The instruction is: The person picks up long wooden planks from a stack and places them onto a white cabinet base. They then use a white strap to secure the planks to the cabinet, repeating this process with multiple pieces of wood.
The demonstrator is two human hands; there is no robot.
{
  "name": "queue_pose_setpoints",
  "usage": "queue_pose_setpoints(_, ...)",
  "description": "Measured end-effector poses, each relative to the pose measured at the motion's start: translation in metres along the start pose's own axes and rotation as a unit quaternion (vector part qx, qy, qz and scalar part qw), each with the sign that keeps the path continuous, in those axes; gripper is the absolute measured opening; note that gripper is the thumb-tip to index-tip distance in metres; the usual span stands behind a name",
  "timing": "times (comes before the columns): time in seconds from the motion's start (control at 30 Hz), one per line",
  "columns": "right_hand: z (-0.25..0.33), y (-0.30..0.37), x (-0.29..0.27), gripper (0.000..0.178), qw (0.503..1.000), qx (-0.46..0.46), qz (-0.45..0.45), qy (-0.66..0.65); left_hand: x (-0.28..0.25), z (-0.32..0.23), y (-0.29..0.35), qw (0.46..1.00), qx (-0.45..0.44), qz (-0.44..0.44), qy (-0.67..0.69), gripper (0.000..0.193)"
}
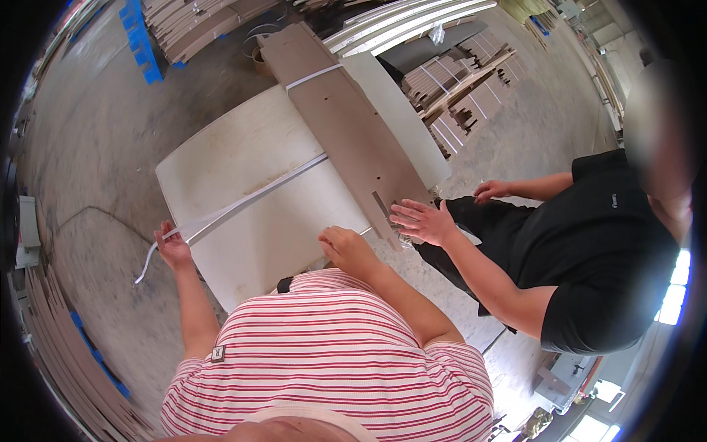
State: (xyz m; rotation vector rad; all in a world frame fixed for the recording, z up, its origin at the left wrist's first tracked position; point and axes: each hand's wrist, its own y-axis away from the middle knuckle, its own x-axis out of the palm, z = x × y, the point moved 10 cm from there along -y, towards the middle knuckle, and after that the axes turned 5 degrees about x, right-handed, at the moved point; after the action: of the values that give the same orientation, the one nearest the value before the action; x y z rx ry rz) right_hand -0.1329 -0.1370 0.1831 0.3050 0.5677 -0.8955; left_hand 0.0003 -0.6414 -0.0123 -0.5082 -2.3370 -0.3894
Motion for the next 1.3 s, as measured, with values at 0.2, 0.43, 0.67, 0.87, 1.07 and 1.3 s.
queue_pose_setpoints(0.2, 0.033, -0.052, -0.011, 0.011, 0.989, -0.142, -0.034, 0.028, 0.223, 0.005, 0.082, 0.930, 0.123, 0.141, -0.318, 0.043)
queue_pose_setpoints(0.43, 0.053, -0.127, -0.009, 0.026, 0.890, -0.271, -0.017, 0.367, 0.359, 0.041, 0.224, 0.452, 0.190, 0.500, -0.714, 0.028)
queue_pose_setpoints(0.67, -0.162, -0.185, -0.193, 0.019, 0.802, 0.035, -0.273, 0.530, 0.303, -0.132, 0.139, 0.742, 0.236, 0.182, -0.600, 0.033)
queue_pose_setpoints(0.87, -0.298, -0.150, -0.304, 0.020, 0.882, 0.167, -0.440, -0.026, 0.320, -0.156, 0.164, 0.821, 0.209, 0.104, -0.521, 0.040)
queue_pose_setpoints(1.07, -0.349, -0.184, -0.278, 0.015, 0.906, 0.141, -0.394, 0.070, 0.360, -0.145, 0.181, 0.793, 0.212, 0.125, -0.557, 0.040)
queue_pose_setpoints(1.3, -0.364, -0.202, -0.194, 0.019, 0.928, 0.223, -0.248, -0.166, 0.385, -0.135, 0.197, 0.782, 0.208, 0.158, -0.565, 0.040)
